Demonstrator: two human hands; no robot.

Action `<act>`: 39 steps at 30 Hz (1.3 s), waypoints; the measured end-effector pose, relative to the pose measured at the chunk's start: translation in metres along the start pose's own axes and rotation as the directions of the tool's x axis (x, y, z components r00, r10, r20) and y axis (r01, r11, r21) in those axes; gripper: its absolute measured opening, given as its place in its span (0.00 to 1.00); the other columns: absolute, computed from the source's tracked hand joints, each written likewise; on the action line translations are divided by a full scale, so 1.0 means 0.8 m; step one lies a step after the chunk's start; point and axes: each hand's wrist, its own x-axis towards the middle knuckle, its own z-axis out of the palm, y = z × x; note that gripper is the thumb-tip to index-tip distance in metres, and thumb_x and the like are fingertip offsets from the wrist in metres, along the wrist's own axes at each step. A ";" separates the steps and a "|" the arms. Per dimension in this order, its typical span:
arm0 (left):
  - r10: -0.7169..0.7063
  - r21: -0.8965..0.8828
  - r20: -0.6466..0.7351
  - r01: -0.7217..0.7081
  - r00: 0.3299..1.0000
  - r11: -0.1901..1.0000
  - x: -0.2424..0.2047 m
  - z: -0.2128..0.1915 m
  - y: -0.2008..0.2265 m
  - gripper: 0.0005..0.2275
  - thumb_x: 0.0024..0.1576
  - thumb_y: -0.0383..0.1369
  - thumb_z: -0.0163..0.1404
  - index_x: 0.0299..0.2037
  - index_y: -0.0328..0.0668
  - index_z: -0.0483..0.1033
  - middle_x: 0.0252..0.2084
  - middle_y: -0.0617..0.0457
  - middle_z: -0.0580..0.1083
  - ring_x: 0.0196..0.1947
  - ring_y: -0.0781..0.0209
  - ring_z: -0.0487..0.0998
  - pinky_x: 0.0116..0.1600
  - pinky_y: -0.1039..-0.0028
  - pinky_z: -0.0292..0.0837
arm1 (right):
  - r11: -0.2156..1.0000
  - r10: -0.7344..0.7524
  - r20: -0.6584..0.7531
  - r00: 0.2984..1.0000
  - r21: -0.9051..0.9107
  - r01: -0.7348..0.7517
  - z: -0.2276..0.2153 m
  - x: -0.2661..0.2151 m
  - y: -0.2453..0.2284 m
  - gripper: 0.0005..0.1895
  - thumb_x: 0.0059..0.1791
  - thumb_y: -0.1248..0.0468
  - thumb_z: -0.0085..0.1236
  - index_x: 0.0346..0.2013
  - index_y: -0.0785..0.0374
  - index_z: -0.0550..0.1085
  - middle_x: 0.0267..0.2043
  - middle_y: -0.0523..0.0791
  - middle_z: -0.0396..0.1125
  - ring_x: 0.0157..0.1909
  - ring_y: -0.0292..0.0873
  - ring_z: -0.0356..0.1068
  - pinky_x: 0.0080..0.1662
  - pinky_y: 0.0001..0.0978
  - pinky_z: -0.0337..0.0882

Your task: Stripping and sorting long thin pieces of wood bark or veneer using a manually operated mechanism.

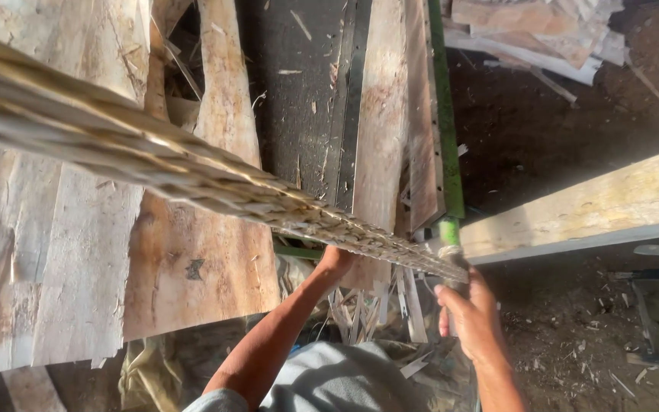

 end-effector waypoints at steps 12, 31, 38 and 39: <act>-0.032 0.260 -0.043 0.042 0.999 0.965 0.006 0.004 0.023 0.40 0.50 0.20 0.57 0.74 0.44 0.51 0.67 0.44 0.70 0.60 0.57 0.75 0.62 0.71 0.77 | 0.977 0.087 -0.055 0.995 -0.193 -0.096 0.021 0.031 0.078 0.23 0.49 0.65 0.54 0.57 0.61 0.61 0.26 0.47 0.64 0.15 0.40 0.63 0.17 0.34 0.66; -0.032 0.042 -0.065 0.035 0.997 0.999 0.078 0.002 0.016 0.39 0.51 0.13 0.51 0.75 0.44 0.52 0.69 0.52 0.67 0.62 0.63 0.70 0.64 0.76 0.71 | 0.849 -0.097 -0.090 0.991 -0.526 0.035 0.013 0.055 0.119 0.21 0.49 0.62 0.60 0.54 0.64 0.64 0.32 0.49 0.70 0.25 0.40 0.70 0.27 0.33 0.71; 0.000 0.089 -0.083 0.007 0.997 0.996 0.066 0.006 0.020 0.39 0.52 0.13 0.54 0.75 0.45 0.54 0.66 0.49 0.71 0.59 0.63 0.73 0.60 0.74 0.73 | 0.921 0.102 -0.123 0.987 -0.363 -0.140 0.026 0.017 0.027 0.20 0.48 0.64 0.55 0.53 0.62 0.64 0.28 0.48 0.68 0.18 0.42 0.66 0.21 0.36 0.71; -0.009 0.084 -0.089 0.016 0.996 0.996 0.066 0.008 0.016 0.39 0.52 0.13 0.54 0.75 0.45 0.54 0.66 0.49 0.71 0.59 0.63 0.73 0.60 0.74 0.73 | 0.918 0.111 -0.121 0.986 -0.368 -0.148 0.024 0.031 0.073 0.20 0.48 0.64 0.55 0.53 0.62 0.64 0.28 0.48 0.68 0.18 0.42 0.66 0.21 0.36 0.71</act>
